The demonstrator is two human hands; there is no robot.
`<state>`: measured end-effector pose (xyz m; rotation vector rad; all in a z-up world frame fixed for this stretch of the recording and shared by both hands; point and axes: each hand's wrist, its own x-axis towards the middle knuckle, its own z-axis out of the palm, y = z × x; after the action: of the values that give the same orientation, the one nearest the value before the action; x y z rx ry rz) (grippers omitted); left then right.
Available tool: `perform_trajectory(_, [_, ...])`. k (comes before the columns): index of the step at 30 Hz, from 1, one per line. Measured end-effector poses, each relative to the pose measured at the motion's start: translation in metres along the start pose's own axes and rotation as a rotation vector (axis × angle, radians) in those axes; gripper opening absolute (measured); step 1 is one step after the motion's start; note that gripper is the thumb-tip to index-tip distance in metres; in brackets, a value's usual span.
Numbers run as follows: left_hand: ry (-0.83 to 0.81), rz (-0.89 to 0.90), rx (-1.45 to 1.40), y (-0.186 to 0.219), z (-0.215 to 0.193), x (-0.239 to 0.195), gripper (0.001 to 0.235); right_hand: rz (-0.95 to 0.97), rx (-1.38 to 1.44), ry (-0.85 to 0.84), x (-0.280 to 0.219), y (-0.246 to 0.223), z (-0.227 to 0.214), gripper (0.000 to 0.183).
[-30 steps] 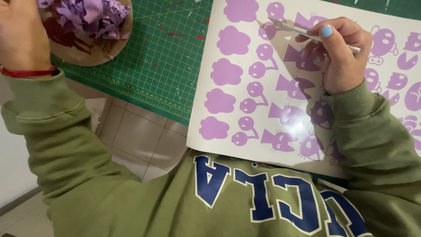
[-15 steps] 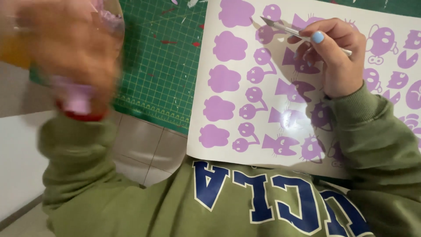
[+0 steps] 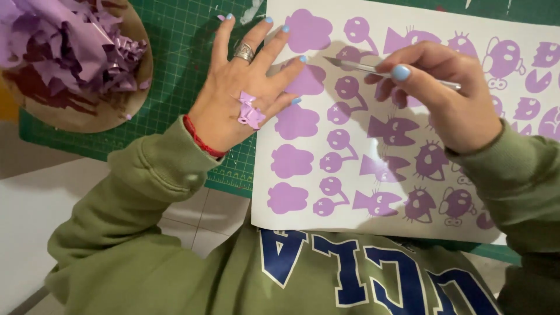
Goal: Using a craft knife to remove excess vinyl from a sheet of cut stickers
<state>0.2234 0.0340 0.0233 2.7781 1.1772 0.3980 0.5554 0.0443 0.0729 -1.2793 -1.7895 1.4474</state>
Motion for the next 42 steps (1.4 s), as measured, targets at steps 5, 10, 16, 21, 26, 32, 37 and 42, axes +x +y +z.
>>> perform_trajectory(5, [0.003, -0.032, 0.010, 0.000, 0.001, 0.002, 0.039, -0.005, 0.135, 0.189, 0.032, 0.015, 0.028, 0.030])
perform_trajectory(10, [0.013, -0.015, 0.038, -0.010, 0.000, 0.007, 0.036, 0.028, 0.216, 0.340, 0.042, 0.040, 0.033, 0.041])
perform_trajectory(16, [0.058, 0.037, -0.014, -0.029, -0.001, 0.008, 0.017, 0.036, 0.223, 0.342, 0.041, 0.048, 0.032, 0.039])
perform_trajectory(21, [0.191, 0.037, -0.079, -0.040, 0.007, 0.013, 0.006, -0.012, 0.182, 0.318, 0.040, 0.050, 0.031, 0.034])
perform_trajectory(26, [0.284, 0.067, 0.005, -0.042, 0.017, 0.016, 0.016, -0.082, 0.125, 0.273, 0.039, 0.049, 0.030, 0.038])
perform_trajectory(32, [0.390, 0.056, 0.042, -0.035, 0.017, 0.022, 0.019, -0.080, 0.118, 0.279, 0.039, 0.049, 0.032, 0.036])
perform_trajectory(37, [0.407, 0.050, 0.043, -0.033, 0.022, 0.023, 0.024, -0.081, 0.104, 0.282, 0.039, 0.046, 0.033, 0.038])
perform_trajectory(42, [0.378, 0.029, 0.088, -0.028, 0.018, 0.024, 0.029, -0.078, 0.093, 0.303, 0.039, 0.041, 0.036, 0.038])
